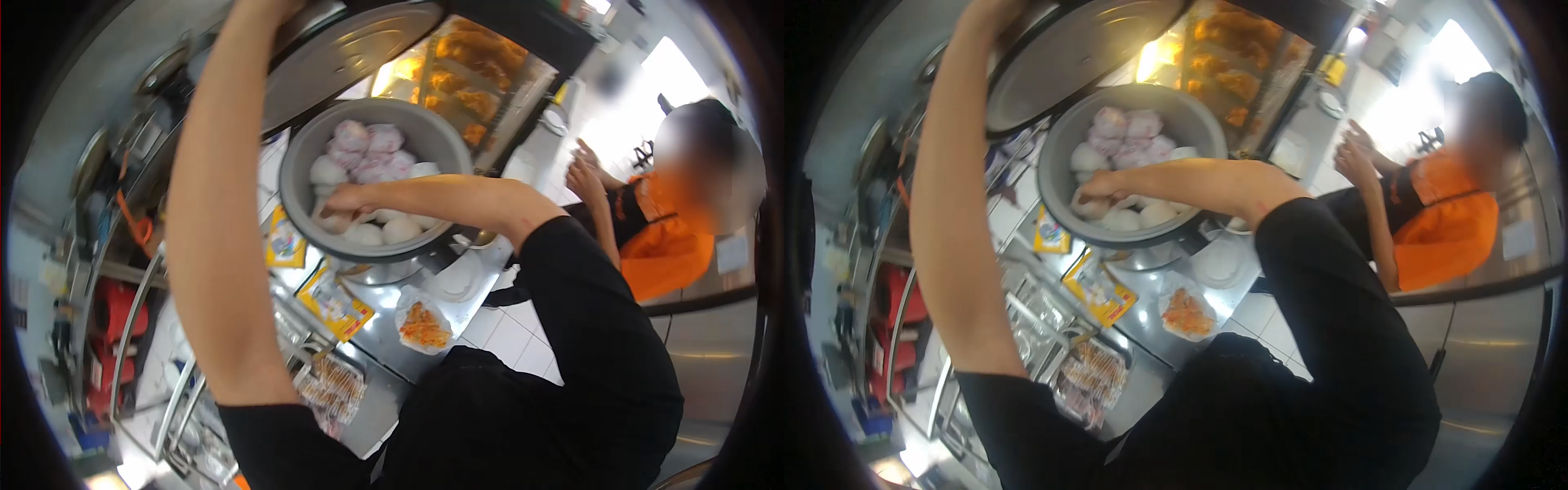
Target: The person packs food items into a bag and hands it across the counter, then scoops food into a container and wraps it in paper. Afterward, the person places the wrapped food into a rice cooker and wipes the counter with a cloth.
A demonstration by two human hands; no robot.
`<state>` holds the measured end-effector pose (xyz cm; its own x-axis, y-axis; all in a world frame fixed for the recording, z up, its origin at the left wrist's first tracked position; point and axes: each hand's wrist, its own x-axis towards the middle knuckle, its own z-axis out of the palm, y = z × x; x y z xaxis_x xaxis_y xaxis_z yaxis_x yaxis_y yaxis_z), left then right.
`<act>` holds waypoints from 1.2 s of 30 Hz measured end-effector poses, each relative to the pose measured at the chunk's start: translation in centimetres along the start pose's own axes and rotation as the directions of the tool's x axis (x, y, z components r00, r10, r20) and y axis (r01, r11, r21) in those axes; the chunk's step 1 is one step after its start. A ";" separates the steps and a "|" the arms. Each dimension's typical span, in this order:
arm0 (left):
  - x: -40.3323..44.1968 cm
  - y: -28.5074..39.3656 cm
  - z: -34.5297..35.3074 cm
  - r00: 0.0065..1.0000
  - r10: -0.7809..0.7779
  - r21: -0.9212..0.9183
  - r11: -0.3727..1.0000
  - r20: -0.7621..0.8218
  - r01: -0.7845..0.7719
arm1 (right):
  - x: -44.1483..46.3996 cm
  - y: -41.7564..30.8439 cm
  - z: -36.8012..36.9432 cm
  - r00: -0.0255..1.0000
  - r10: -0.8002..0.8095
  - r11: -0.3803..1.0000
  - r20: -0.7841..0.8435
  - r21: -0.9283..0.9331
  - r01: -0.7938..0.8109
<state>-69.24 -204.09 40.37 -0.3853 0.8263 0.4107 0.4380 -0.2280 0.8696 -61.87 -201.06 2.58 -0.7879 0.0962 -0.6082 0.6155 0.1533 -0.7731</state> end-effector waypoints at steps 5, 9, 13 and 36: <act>0.1 -0.3 -0.3 0.999 -0.043 -0.038 0.998 0.020 0.044 | 1.7 0.4 0.9 0.995 0.062 0.998 -0.083 0.002 -0.062; -1.9 1.9 1.7 0.999 -0.027 0.000 1.000 -0.047 0.027 | 2.3 -0.6 2.2 0.987 0.110 0.987 -0.114 -0.106 -0.122; -3.3 2.5 2.1 0.998 -0.064 -0.078 0.995 0.013 0.065 | 2.3 -1.1 2.4 0.990 0.066 0.938 -0.123 -0.331 -0.104; -25.1 -10.5 20.5 0.980 0.200 0.093 0.975 0.015 -0.200 | -38.8 40.6 24.7 0.681 -0.128 0.990 -0.721 -0.138 0.040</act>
<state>-47.55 -211.92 15.26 -0.2778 0.7718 0.5720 0.5795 -0.3402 0.7405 -5.90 -222.87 -9.65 -0.6292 0.7547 -0.1860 0.5751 0.2910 -0.7646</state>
